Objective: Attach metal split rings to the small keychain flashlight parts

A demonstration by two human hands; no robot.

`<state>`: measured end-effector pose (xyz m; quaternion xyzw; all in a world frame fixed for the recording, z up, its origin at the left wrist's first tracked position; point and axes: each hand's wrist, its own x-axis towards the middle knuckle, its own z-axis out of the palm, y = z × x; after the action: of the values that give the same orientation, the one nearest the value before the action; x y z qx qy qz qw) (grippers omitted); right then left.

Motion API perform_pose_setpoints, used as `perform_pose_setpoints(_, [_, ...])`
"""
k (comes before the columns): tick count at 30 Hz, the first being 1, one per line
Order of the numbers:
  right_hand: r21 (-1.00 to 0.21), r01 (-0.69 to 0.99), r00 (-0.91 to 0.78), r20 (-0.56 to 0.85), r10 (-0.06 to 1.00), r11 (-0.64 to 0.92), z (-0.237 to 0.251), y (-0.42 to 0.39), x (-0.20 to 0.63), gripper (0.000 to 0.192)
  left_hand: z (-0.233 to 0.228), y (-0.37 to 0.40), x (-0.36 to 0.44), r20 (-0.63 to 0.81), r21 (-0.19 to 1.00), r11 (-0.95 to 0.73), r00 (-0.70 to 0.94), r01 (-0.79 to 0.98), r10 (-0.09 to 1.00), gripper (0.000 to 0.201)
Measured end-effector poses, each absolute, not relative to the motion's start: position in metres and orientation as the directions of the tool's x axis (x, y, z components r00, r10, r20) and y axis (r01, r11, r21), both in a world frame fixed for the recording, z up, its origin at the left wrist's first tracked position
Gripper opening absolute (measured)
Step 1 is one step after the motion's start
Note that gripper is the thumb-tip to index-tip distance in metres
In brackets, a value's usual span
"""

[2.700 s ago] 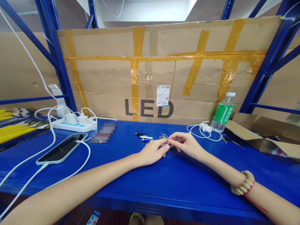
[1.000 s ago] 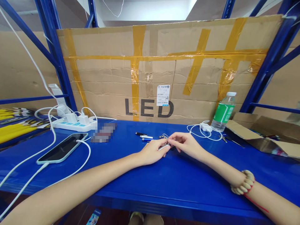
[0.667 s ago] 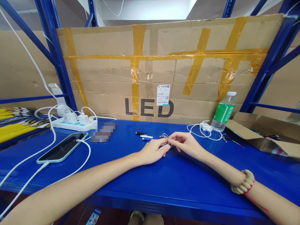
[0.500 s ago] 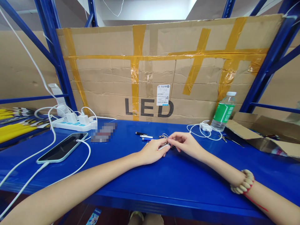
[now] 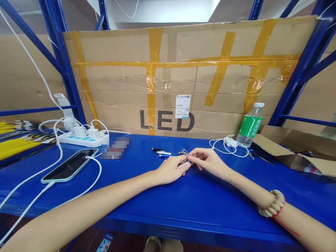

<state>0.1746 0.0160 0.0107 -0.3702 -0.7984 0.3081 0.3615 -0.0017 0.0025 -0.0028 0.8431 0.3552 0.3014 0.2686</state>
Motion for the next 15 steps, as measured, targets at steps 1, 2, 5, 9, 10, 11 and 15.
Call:
perform_pose_setpoints(1, [-0.759, 0.369, -0.465, 0.349, 0.814, 0.536, 0.0108, 0.0160, 0.1745, 0.033, -0.0027, 0.0024, -0.0016, 0.317, 0.666, -0.603, 0.565, 0.439, 0.762, 0.021])
perform_pose_setpoints(2, [-0.760, 0.370, -0.465, 0.347, 0.815, 0.535, 0.0110, 0.0161, 0.1744, 0.033, -0.0026, 0.0022, -0.0016, 0.317, 0.665, -0.603, 0.565, 0.441, 0.762, 0.021])
perform_pose_setpoints(5, [-0.762, 0.369, -0.467, 0.343, 0.815, 0.532, 0.0113, 0.0163, 0.1740, 0.033, -0.0021, 0.0017, -0.0014, 0.312, 0.659, -0.602, 0.565, 0.450, 0.764, 0.022])
perform_pose_setpoints(9, [-0.764, 0.368, -0.469, 0.339, 0.815, 0.530, 0.0114, 0.0160, 0.1738, 0.032, -0.0018, 0.0017, -0.0012, 0.310, 0.656, -0.602, 0.565, 0.454, 0.764, 0.022])
perform_pose_setpoints(10, [-0.763, 0.369, -0.470, 0.338, 0.815, 0.530, 0.0113, 0.0159, 0.1738, 0.032, -0.0018, 0.0018, -0.0012, 0.310, 0.655, -0.602, 0.564, 0.456, 0.765, 0.022])
perform_pose_setpoints(11, [-0.762, 0.370, -0.470, 0.339, 0.815, 0.531, 0.0112, 0.0159, 0.1740, 0.032, -0.0018, 0.0018, -0.0011, 0.309, 0.654, -0.602, 0.565, 0.458, 0.765, 0.022])
perform_pose_setpoints(15, [-0.756, 0.370, -0.476, 0.345, 0.809, 0.540, 0.0106, 0.0159, 0.1746, 0.033, -0.0014, 0.0017, -0.0010, 0.302, 0.647, -0.603, 0.569, 0.466, 0.765, 0.023])
